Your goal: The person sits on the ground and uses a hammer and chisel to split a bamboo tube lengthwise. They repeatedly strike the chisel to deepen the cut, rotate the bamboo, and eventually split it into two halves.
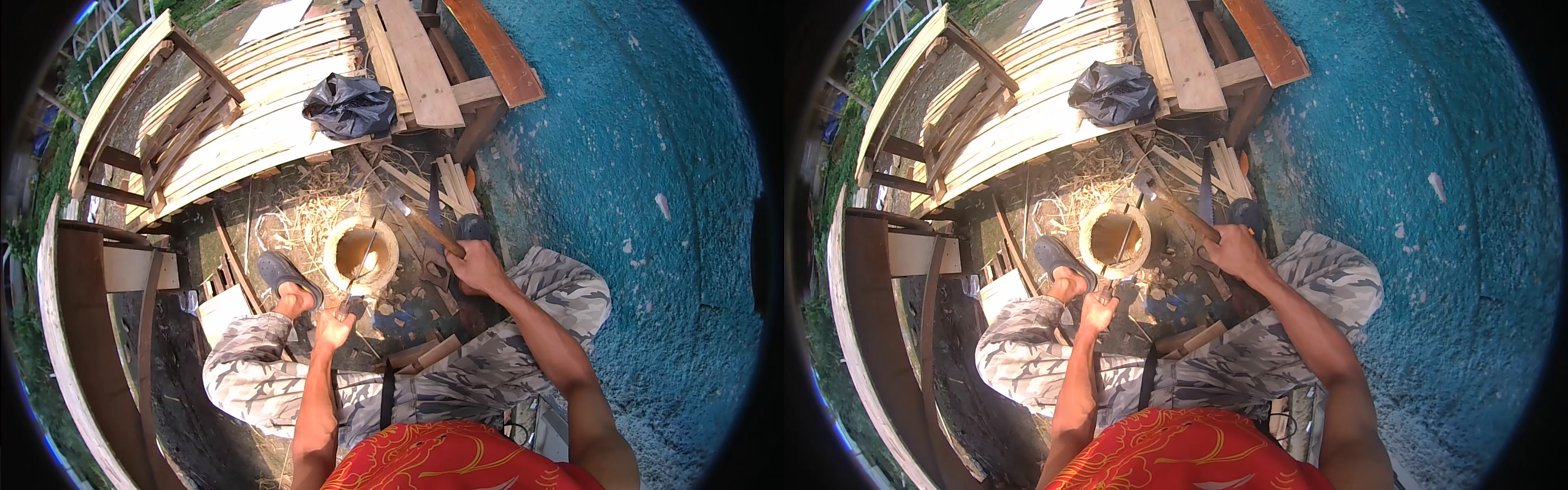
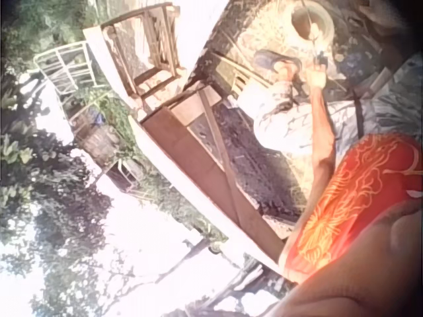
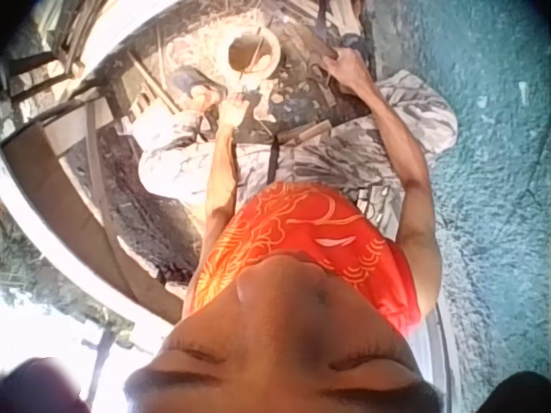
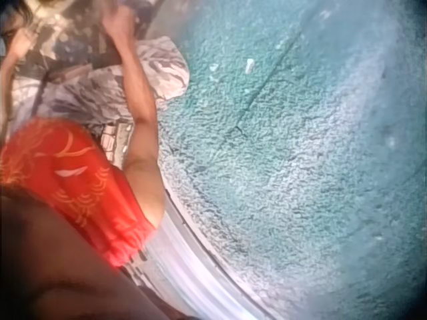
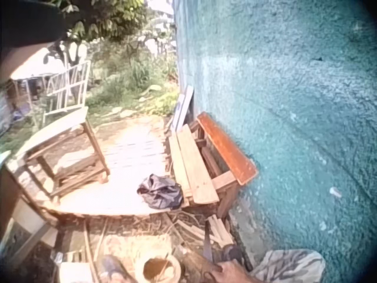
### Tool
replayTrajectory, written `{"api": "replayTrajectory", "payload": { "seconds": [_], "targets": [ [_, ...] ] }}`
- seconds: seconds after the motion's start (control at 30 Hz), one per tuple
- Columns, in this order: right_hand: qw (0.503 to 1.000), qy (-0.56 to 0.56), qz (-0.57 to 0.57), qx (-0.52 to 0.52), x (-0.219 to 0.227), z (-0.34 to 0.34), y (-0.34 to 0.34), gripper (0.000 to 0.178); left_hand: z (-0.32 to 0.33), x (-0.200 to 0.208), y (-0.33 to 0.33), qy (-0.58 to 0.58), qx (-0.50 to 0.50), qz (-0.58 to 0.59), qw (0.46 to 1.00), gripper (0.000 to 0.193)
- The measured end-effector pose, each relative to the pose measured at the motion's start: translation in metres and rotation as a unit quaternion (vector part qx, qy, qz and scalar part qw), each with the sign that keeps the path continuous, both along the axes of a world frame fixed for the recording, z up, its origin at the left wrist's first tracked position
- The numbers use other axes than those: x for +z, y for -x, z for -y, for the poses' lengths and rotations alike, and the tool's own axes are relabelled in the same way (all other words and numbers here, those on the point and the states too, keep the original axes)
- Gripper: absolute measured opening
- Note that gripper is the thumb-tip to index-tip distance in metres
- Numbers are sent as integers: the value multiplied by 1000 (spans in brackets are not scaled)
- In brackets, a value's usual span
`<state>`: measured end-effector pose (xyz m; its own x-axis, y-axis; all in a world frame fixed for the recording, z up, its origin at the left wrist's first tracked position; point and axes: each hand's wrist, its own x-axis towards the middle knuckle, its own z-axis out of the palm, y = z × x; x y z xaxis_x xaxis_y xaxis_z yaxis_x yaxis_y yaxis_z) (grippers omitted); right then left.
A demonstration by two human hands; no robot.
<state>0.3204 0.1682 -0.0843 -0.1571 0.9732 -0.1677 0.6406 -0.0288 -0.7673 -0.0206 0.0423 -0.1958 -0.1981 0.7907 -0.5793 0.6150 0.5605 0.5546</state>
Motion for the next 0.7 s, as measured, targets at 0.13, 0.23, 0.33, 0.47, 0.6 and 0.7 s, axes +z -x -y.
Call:
{"api": "replayTrajectory", "payload": {
  "seconds": [0.13, 0.23, 0.33, 0.47, 0.6, 0.7],
  "targets": [
    [997, -47, -61, -21, 11, -4, -8, 25, 4, 2, -1, -16, 2, -6, 1000, 29],
    [999, 0, -31, 21, 12, -3, -9, 26, 3, 0, 0, 14, 6, -8, 1000, 35],
    [997, 44, 56, 41, 8, -1, -7, 25, -1, -5, 0, 18, 14, 16, 1000, 35],
    [1000, 4, -13, 12, 7, -2, -9, 27, -2, -5, 0, 10, -3, -12, 1000, 34],
    [989, -92, -110, 43, 14, -1, -9, 26, 6, 2, -2, 23, 5, -8, 1000, 32],
    [993, 90, 17, 73, 17, 0, -5, 23, 12, 4, -4, 40, 8, -18, 999, 32]
  ]
}}
